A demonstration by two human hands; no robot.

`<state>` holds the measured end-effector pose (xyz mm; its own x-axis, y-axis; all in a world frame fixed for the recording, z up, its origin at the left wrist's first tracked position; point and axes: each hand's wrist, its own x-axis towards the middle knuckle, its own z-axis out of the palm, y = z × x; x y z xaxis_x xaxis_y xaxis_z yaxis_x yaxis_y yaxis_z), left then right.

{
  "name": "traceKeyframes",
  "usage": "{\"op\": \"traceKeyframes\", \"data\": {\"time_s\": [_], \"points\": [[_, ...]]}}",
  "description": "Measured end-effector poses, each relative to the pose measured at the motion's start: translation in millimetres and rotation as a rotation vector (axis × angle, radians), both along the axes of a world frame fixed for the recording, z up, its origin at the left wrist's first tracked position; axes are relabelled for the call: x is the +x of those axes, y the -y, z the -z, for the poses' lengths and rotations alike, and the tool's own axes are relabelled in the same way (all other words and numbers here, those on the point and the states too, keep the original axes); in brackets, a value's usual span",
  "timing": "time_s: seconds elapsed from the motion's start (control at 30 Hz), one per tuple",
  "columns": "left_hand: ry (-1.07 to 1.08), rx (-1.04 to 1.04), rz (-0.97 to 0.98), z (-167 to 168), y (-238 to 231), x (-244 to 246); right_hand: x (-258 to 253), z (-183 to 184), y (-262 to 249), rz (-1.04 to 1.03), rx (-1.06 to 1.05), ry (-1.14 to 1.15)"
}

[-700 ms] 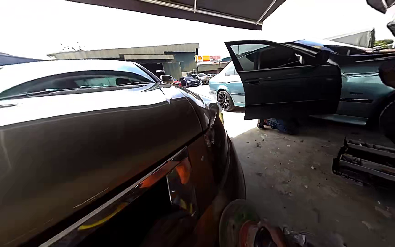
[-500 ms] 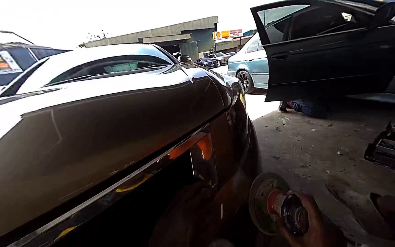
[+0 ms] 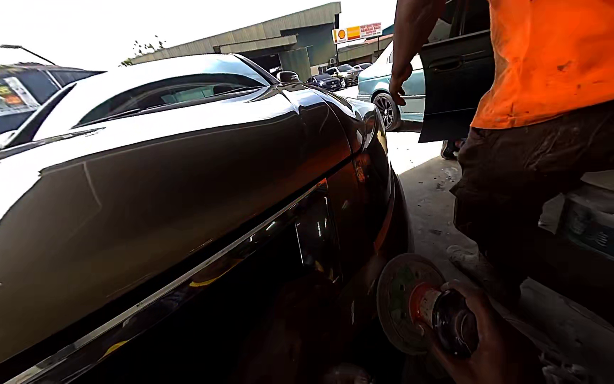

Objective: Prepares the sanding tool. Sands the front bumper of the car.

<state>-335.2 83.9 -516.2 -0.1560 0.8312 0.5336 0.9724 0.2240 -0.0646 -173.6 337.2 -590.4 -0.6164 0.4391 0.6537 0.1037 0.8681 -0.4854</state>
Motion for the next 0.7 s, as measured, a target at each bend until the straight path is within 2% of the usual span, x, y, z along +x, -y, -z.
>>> {"op": "traceKeyframes", "data": {"time_s": [0.2,0.7], "points": [[-0.07,0.035,-0.009,4.9,-2.4,-3.6,0.6,1.0,-3.2,0.008,0.025,0.014],[-0.075,0.031,0.007,5.8,-1.9,-6.3,0.2,0.2,-7.1,-0.02,0.076,0.016]]}}
